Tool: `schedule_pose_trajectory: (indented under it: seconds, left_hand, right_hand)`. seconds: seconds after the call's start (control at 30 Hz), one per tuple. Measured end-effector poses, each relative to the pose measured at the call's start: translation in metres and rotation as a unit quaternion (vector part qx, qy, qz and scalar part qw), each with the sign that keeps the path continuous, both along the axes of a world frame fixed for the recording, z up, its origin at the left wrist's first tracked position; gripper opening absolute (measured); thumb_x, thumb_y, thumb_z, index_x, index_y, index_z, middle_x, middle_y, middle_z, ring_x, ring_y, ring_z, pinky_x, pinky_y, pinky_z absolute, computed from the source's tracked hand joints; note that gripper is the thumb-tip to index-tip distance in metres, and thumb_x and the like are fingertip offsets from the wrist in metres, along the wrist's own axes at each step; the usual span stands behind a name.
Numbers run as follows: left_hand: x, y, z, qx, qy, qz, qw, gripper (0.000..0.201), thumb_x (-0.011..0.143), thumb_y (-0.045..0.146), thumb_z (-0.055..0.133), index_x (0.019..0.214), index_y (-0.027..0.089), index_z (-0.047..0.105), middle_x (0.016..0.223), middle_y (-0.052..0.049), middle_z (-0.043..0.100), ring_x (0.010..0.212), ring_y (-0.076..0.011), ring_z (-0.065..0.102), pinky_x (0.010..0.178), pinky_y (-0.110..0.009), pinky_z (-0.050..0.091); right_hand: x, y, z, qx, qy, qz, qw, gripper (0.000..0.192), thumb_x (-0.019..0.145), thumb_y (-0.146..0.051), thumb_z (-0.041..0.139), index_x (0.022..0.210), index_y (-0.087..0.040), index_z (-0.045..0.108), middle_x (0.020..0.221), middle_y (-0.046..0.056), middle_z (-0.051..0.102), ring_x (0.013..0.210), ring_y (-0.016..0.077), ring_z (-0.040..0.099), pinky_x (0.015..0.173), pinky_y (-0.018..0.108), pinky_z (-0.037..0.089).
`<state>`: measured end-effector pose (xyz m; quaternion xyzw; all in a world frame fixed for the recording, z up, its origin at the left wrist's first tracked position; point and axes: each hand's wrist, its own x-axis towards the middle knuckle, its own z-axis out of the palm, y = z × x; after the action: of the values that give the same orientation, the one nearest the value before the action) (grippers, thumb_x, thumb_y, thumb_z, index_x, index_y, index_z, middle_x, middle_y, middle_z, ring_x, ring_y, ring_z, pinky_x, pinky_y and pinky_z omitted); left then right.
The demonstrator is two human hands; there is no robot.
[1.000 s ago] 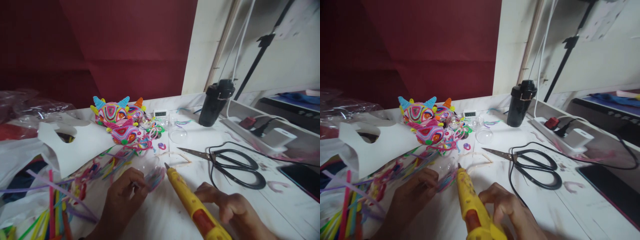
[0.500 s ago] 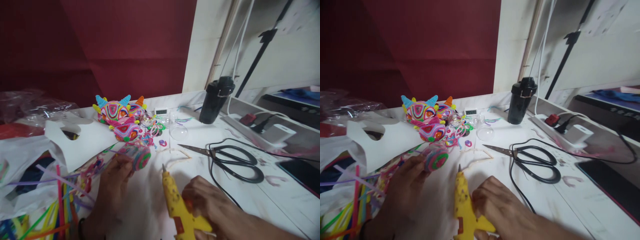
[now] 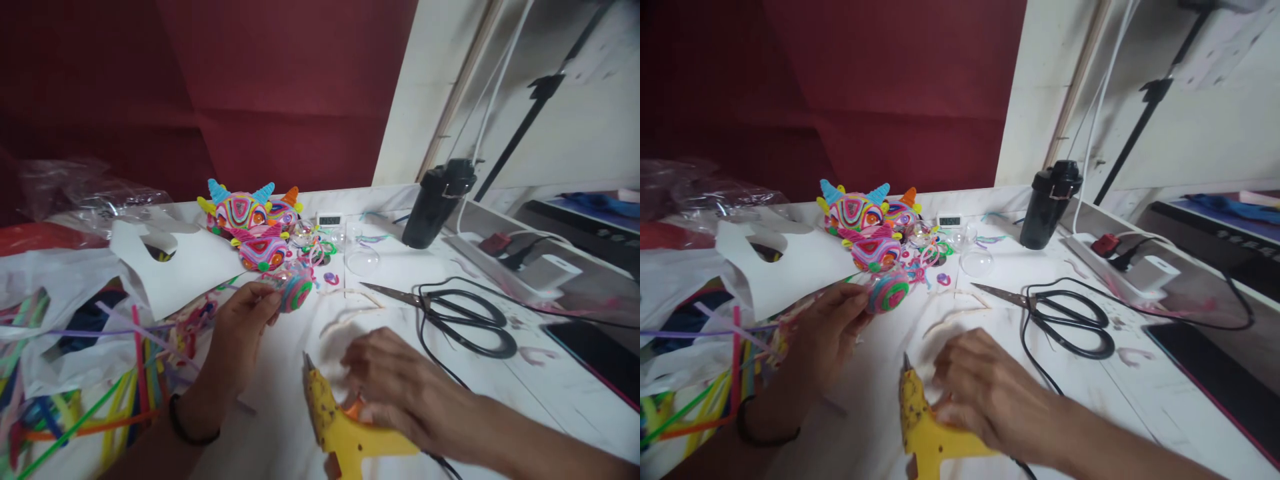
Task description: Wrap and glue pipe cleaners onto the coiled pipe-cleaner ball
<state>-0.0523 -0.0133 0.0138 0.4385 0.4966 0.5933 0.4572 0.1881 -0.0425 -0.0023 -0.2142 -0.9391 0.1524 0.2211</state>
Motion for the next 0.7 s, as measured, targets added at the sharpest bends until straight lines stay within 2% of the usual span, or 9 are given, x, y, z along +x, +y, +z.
schedule_pose_trajectory:
  seconds: [0.1,0.17,0.3,0.37,0.43,0.5,0.53,0.63,0.7]
  left_hand:
    - [0.003,0.002,0.008,-0.005,0.057,-0.016,0.998,0.014,0.067,0.031,0.071,0.067,0.021,0.062,0.058,0.005,0.051,0.057,-0.0108,0.048,0.053,-0.022,0.038]
    - [0.005,0.003,0.013,-0.007,0.071,-0.025,0.997,0.015,0.068,0.03,0.072,0.07,0.019,0.061,0.061,0.005,0.053,0.058,-0.0098,0.048,0.053,-0.022,0.037]
    - [0.006,0.008,0.021,0.011,0.086,-0.023,0.996,0.018,0.066,0.031,0.072,0.072,0.017,0.062,0.067,0.003,0.058,0.061,-0.0105,0.05,0.056,-0.022,0.038]
    - [0.005,0.011,0.025,0.02,0.119,-0.02,0.993,0.018,0.067,0.032,0.071,0.07,0.016,0.063,0.064,0.003,0.057,0.061,-0.0106,0.049,0.055,-0.022,0.037]
    - [0.004,0.016,0.029,0.022,0.146,-0.021,0.989,0.017,0.068,0.032,0.07,0.069,0.016,0.063,0.061,0.004,0.055,0.058,-0.01,0.046,0.054,-0.021,0.035]
    - [0.005,0.022,0.033,0.022,0.155,-0.034,0.987,0.017,0.07,0.033,0.068,0.068,0.016,0.063,0.058,0.005,0.052,0.055,-0.0092,0.042,0.052,-0.021,0.032]
    - [0.005,0.025,0.034,0.023,0.154,-0.043,0.987,0.017,0.07,0.033,0.067,0.068,0.016,0.063,0.058,0.005,0.051,0.055,-0.0089,0.041,0.051,-0.021,0.031]
    - [0.01,0.034,0.037,0.018,0.147,-0.062,0.987,0.018,0.07,0.033,0.067,0.068,0.017,0.062,0.056,0.006,0.048,0.053,-0.0085,0.039,0.05,-0.021,0.029]
    - [0.014,0.039,0.038,0.013,0.144,-0.065,0.987,0.017,0.069,0.033,0.068,0.07,0.017,0.062,0.054,0.006,0.047,0.052,-0.0085,0.038,0.049,-0.021,0.028]
  right_hand:
    - [-0.006,0.024,0.003,0.08,-0.032,-0.085,0.993,0.028,0.099,-0.025,0.04,0.117,-0.013,0.058,0.11,0.014,0.065,0.109,0.0271,0.052,0.092,0.046,0.036]
    - [-0.012,0.041,-0.002,0.111,-0.095,-0.12,0.982,0.025,0.097,-0.024,0.043,0.11,-0.013,0.062,0.106,0.014,0.066,0.108,0.0294,0.052,0.089,0.048,0.035]
    - [-0.023,0.063,-0.014,0.106,-0.161,-0.121,0.974,0.028,0.097,-0.019,0.043,0.082,-0.017,0.066,0.082,0.007,0.066,0.088,0.024,0.058,0.084,0.044,0.037]
    - [-0.023,0.066,-0.01,0.09,-0.15,-0.117,0.978,0.028,0.096,-0.016,0.044,0.078,-0.017,0.065,0.078,0.005,0.064,0.079,0.0201,0.059,0.078,0.038,0.039]
    - [-0.017,0.065,0.005,0.044,-0.095,-0.1,0.989,0.026,0.096,-0.015,0.044,0.083,-0.017,0.066,0.08,0.005,0.065,0.075,0.0166,0.06,0.071,0.031,0.042]
    - [-0.01,0.063,0.027,-0.021,0.001,-0.069,0.997,0.023,0.097,-0.018,0.044,0.092,-0.017,0.067,0.084,0.005,0.066,0.077,0.0146,0.061,0.068,0.025,0.043]
    - [-0.007,0.062,0.039,-0.028,0.045,-0.063,0.997,0.022,0.097,-0.02,0.045,0.093,-0.017,0.066,0.084,0.005,0.066,0.078,0.0141,0.061,0.068,0.023,0.044]
    - [-0.001,0.06,0.07,-0.007,0.131,-0.098,0.987,0.016,0.094,-0.022,0.053,0.089,-0.018,0.067,0.078,0.003,0.066,0.068,0.0123,0.06,0.062,0.022,0.042]
    - [-0.002,0.062,0.083,0.03,0.162,-0.127,0.978,0.015,0.092,-0.022,0.056,0.084,-0.017,0.067,0.072,0.002,0.063,0.063,0.0115,0.057,0.059,0.022,0.041]
